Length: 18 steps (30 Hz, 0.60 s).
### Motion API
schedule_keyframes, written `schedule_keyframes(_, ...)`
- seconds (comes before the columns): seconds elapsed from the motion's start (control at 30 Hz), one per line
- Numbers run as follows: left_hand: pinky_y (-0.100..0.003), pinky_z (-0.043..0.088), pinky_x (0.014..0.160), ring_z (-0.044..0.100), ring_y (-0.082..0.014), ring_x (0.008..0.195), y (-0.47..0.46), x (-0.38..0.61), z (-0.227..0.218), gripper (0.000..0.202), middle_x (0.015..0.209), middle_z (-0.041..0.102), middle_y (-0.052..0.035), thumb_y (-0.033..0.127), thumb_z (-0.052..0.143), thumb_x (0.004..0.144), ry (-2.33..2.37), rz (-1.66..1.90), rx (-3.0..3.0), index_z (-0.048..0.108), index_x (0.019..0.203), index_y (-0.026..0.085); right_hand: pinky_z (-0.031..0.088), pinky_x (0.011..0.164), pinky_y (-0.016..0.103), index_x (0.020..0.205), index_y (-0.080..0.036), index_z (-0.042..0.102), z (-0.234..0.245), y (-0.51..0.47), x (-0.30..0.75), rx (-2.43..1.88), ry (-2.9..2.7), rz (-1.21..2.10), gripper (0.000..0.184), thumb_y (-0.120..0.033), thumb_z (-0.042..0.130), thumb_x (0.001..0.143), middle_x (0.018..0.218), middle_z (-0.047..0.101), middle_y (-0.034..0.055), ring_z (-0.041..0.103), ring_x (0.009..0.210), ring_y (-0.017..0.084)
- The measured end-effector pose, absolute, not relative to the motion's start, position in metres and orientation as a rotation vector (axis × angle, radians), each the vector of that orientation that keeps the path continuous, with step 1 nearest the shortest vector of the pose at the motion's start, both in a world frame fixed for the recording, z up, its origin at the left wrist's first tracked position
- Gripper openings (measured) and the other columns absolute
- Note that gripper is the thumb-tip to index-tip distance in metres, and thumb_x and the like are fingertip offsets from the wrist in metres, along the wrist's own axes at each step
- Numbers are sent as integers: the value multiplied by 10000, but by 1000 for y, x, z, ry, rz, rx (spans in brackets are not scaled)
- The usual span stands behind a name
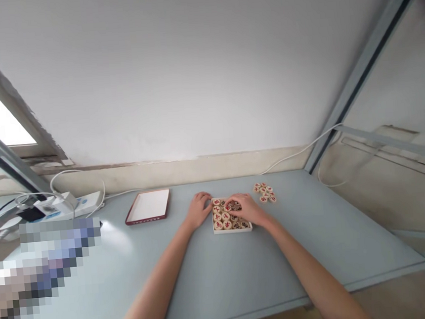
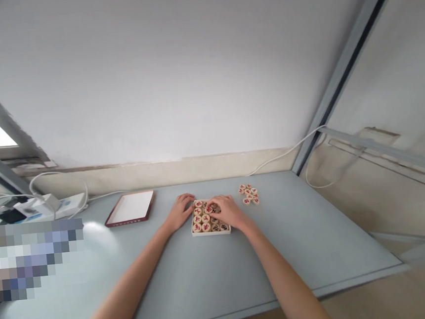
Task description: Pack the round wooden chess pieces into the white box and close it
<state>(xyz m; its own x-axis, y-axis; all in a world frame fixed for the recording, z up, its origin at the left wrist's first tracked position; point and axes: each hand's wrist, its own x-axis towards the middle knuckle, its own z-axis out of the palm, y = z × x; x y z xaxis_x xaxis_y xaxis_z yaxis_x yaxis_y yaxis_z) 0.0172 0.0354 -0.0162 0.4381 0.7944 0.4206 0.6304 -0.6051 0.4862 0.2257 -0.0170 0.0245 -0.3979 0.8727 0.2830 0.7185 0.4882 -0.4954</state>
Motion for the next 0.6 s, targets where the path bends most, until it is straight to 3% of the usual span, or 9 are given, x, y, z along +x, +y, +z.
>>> schedule_keyframes(0.17,-366,362,961,455,-193,1058,35,17,-15,199,1059,565,-61,293,432,839,1235,926,2432,575,926,185,335,789,318,942,-251,580,31,-14,256,-1471,-2142,295,205,-367,565,773,915,629,-6,542,821,165)
schedule_keyframes(0.4,-365,360,969,450,-193,1073,36,17,-16,189,1069,558,-55,289,441,831,1245,912,2422,579,920,195,296,808,399,848,-213,612,13,-5,295,-1823,-2029,-271,135,-184,494,789,1031,589,84,461,983,260)
schedule_keyframes(0.5,-360,357,972,448,-193,1074,36,17,-16,188,1069,558,-54,283,438,832,1245,914,2421,577,923,195,299,867,405,922,-245,611,22,-11,279,-1638,-2083,-101,160,-228,506,802,1071,569,62,448,1029,246)
schedule_keyframes(0.6,-362,361,967,453,-193,1065,35,18,-15,191,1058,561,-54,285,432,835,1241,913,2422,576,922,194,334,905,339,1009,-290,591,35,-22,246,-1269,-2281,362,212,-291,539,803,1089,569,8,469,1042,189)
